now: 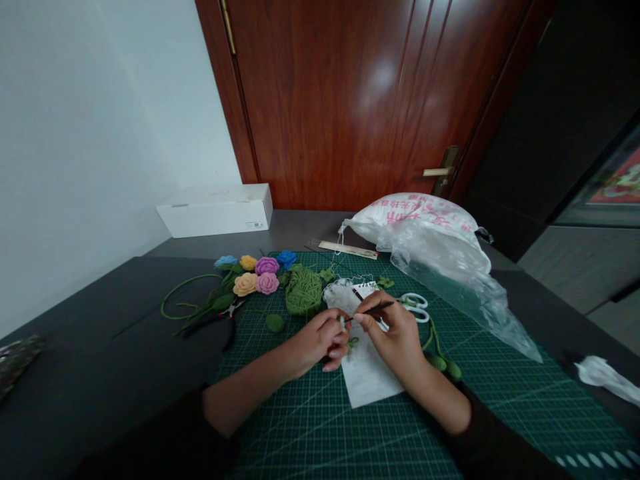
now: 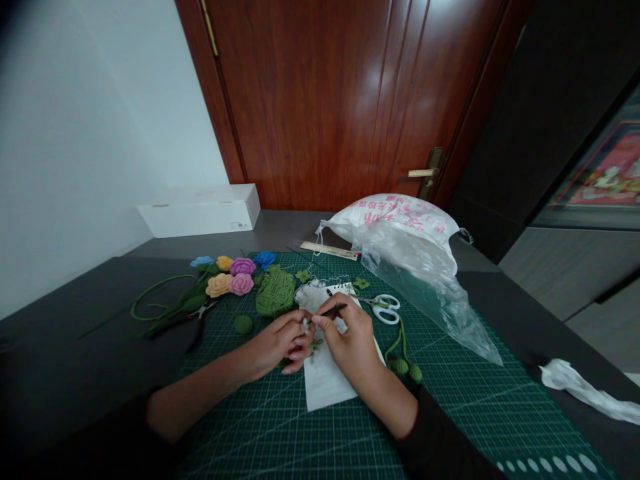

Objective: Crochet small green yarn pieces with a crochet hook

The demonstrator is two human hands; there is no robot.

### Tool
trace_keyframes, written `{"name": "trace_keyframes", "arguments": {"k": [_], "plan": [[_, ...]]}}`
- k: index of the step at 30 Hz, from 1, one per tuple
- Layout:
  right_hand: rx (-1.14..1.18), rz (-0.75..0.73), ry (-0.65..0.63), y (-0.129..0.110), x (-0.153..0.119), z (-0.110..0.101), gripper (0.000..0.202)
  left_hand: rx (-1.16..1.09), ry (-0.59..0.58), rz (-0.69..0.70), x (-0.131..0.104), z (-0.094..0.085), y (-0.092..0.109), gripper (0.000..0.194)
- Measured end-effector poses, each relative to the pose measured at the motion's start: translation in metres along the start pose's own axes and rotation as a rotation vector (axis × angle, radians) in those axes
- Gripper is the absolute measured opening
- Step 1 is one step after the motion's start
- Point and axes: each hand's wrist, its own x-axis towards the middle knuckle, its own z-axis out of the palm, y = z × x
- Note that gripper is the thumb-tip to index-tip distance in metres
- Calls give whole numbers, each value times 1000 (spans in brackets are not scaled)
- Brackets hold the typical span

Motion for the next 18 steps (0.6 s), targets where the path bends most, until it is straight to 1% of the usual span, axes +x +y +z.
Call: {"name": "trace_keyframes", "arguments": {"k": [3, 7, 10, 15, 18], "plan": [[-2, -8, -30, 1, -1, 2, 10, 4, -2, -1, 0, 0, -1, 11], [-2, -30, -84, 1, -3, 7, 13, 7, -5, -7, 2, -1, -5, 17], [-6, -29, -102, 0, -2, 7, 13, 17, -1, 0, 2, -2, -6, 18], [-27, -7, -38, -2, 1, -3, 9, 20, 4, 11, 1, -5, -4, 16], [-23, 12, -7, -2, 1, -6, 9, 7, 8, 13, 2, -6, -4, 16]]}}
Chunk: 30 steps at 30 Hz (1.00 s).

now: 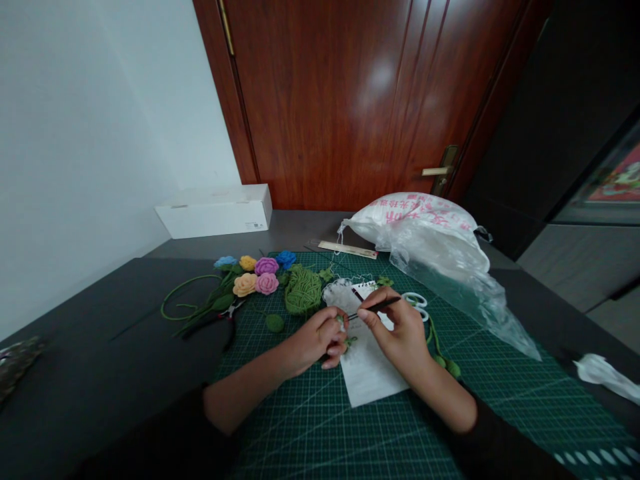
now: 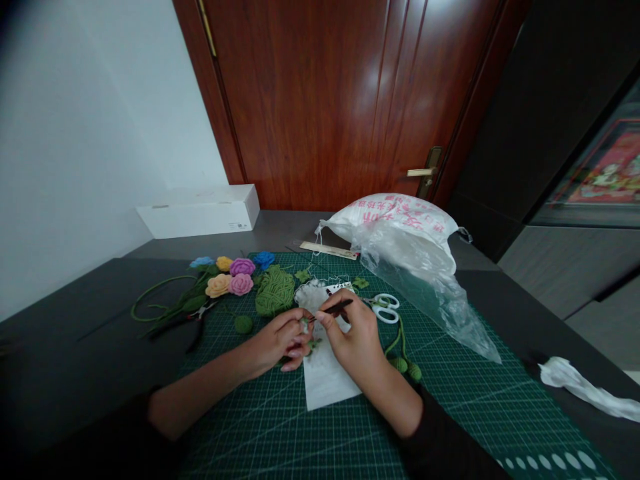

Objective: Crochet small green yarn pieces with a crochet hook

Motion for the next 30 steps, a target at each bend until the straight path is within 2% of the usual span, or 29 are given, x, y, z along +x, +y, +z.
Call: {"name": "trace_keyframes", "arguments": {"k": [9, 19, 26, 30], "plan": [[27, 23, -24, 2, -2, 7, 11, -84, -18, -49, 1, 1, 3, 18], [72, 38, -42, 5, -4, 14, 10, -209, -42, -119, 0, 0, 6, 32], [87, 107, 53, 6, 4, -3, 5, -264, -46, -119, 0, -5, 9, 34], [110, 101, 35, 5, 3, -1, 5, -275, -52, -124, 1, -6, 9, 32]]}}
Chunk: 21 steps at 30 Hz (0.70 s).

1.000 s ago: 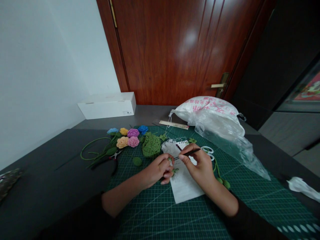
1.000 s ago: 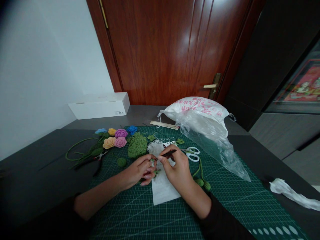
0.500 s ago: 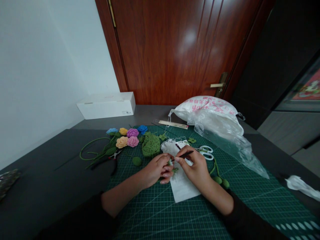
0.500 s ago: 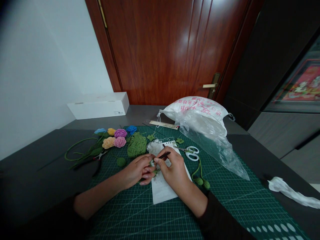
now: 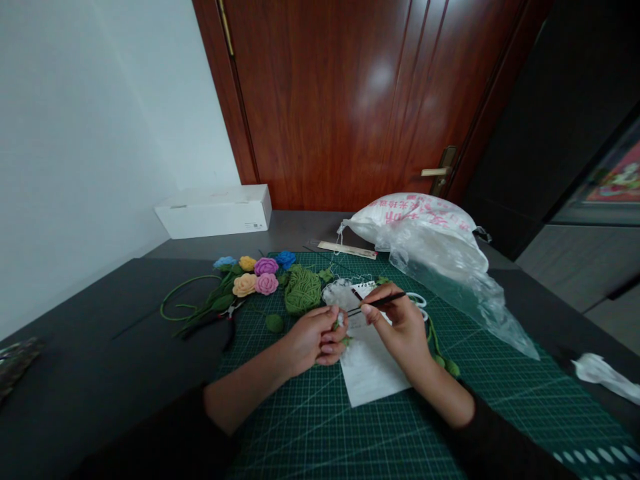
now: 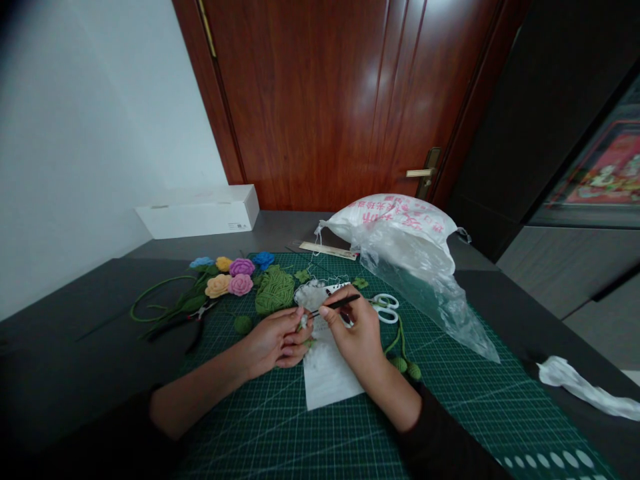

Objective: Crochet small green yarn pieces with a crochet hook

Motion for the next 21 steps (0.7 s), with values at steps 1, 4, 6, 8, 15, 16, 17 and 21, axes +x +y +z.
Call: {"name": "trace_keyframes", "arguments": {"k": [1, 4, 6, 8, 15, 16, 17, 21], "plan": [[4, -7, -9, 0, -1, 2, 6, -1, -2, 1, 0, 0, 0, 31], [4, -31, -16, -1, -4, 7, 7, -3, -6, 1, 0, 1, 0, 32], [-4, -39, -12, -1, -4, 8, 8, -4, -7, 3, 0, 1, 0, 31], [-13, -41, -8, -1, -4, 8, 9, -5, -7, 4, 0, 1, -1, 31], [-44, -57, -40, 1, -7, 16, 9, -9, -16, -12, 0, 2, -6, 29], [-49, -61, -45, 2, -7, 17, 10, -10, -18, -14, 0, 2, -6, 28], [-53, -64, -48, 1, -6, 18, 10, -13, -21, -14, 0, 2, -6, 28], [-71, -72, -17, -1, -2, 9, 8, -27, -26, -7, 1, 0, -4, 28]]}}
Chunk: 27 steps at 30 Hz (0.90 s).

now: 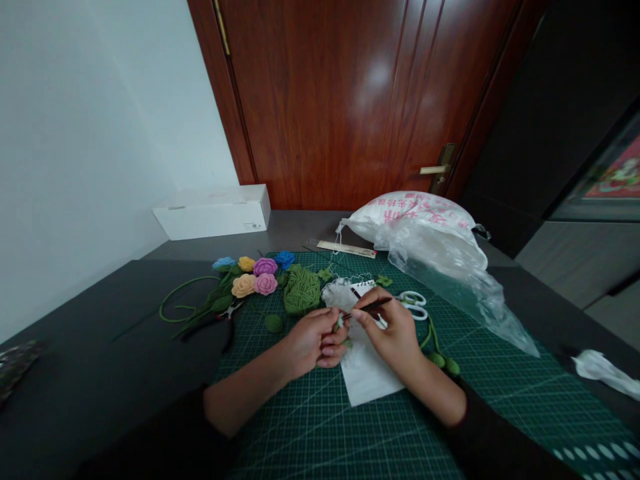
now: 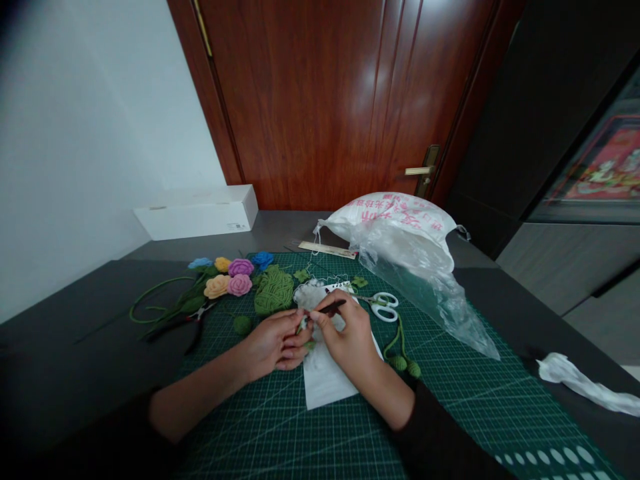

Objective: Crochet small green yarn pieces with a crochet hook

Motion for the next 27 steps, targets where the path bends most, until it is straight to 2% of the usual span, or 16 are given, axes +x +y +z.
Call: {"name": "trace_keyframes", "arguments": {"k": [5, 14, 21, 27], "plan": [[-4, -22, 10, -3, 2, -11, 4, -26, 0, -1, 1, -2, 2, 29], [-26, -146, -52, -3, -3, -4, 7, -64, -19, -35, 0, -1, 1, 28], [-26, -158, -41, -5, -3, -2, 8, -66, -23, -43, 0, 0, 1, 27], [-41, -105, -5, -3, -3, -1, 9, -62, -37, -42, -1, 0, 1, 27]]}}
